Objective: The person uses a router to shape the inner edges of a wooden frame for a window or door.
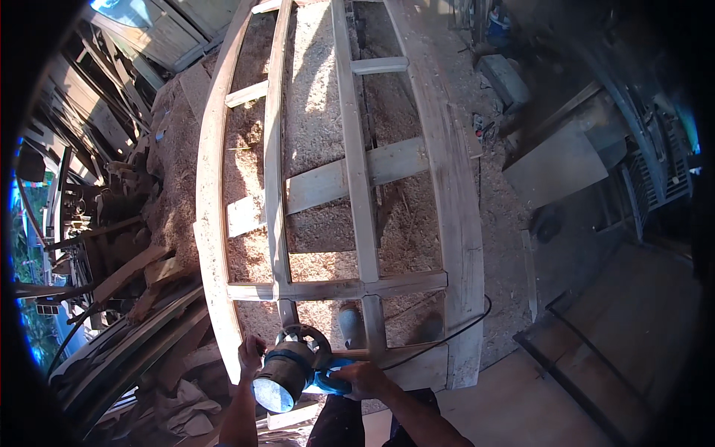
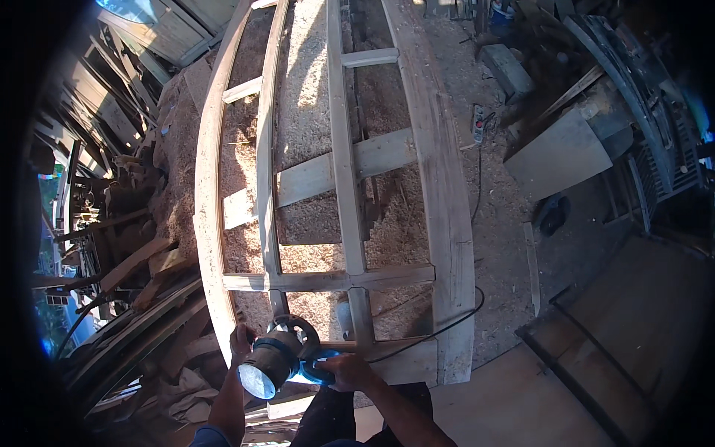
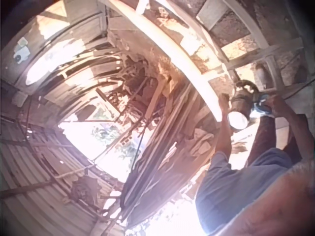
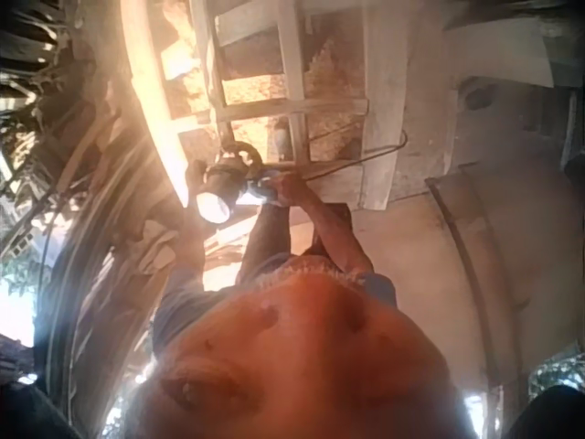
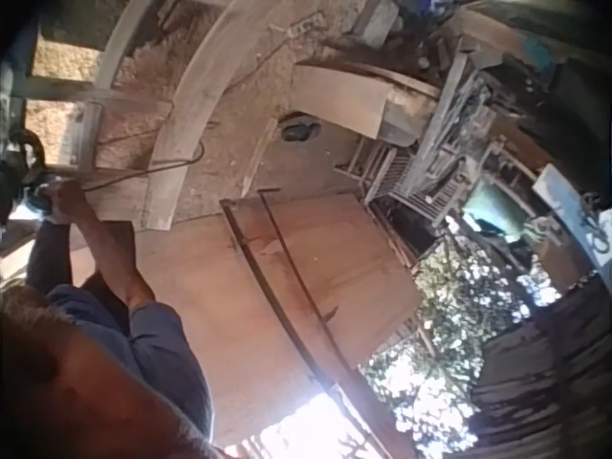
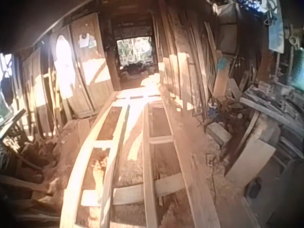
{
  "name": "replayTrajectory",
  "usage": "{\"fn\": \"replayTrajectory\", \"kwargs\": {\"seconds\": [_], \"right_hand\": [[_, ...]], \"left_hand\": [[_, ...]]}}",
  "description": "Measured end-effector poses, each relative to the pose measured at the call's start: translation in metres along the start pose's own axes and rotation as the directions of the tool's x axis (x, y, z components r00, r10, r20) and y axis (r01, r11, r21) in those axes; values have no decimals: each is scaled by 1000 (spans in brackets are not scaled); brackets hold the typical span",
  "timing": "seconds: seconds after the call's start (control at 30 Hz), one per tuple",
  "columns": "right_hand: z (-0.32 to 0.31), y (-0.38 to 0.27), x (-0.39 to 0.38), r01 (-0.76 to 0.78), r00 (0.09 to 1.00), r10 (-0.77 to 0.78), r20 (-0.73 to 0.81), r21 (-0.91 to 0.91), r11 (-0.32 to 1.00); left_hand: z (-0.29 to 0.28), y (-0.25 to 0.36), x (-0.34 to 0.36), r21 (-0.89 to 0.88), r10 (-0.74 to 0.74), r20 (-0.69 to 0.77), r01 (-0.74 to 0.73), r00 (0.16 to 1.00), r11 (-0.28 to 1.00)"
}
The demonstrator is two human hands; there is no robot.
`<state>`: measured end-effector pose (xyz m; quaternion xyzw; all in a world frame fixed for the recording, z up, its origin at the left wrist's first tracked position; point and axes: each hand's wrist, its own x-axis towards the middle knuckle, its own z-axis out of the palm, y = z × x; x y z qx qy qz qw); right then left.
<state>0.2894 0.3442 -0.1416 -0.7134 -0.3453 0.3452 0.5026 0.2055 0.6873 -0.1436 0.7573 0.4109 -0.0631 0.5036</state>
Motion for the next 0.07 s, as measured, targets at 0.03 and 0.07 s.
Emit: {"fn": "replayTrajectory", "kwargs": {"seconds": [0.03,0.07], "right_hand": [[0,0,0,-13,1000,13,5,3,1000],[1,2,-1,8,1000,-8,-8,4,1000]], "left_hand": [[0,3,2,18,9,4,-9,1000,1000],[2,9,3,37,16,9,-16,1000,999]]}}
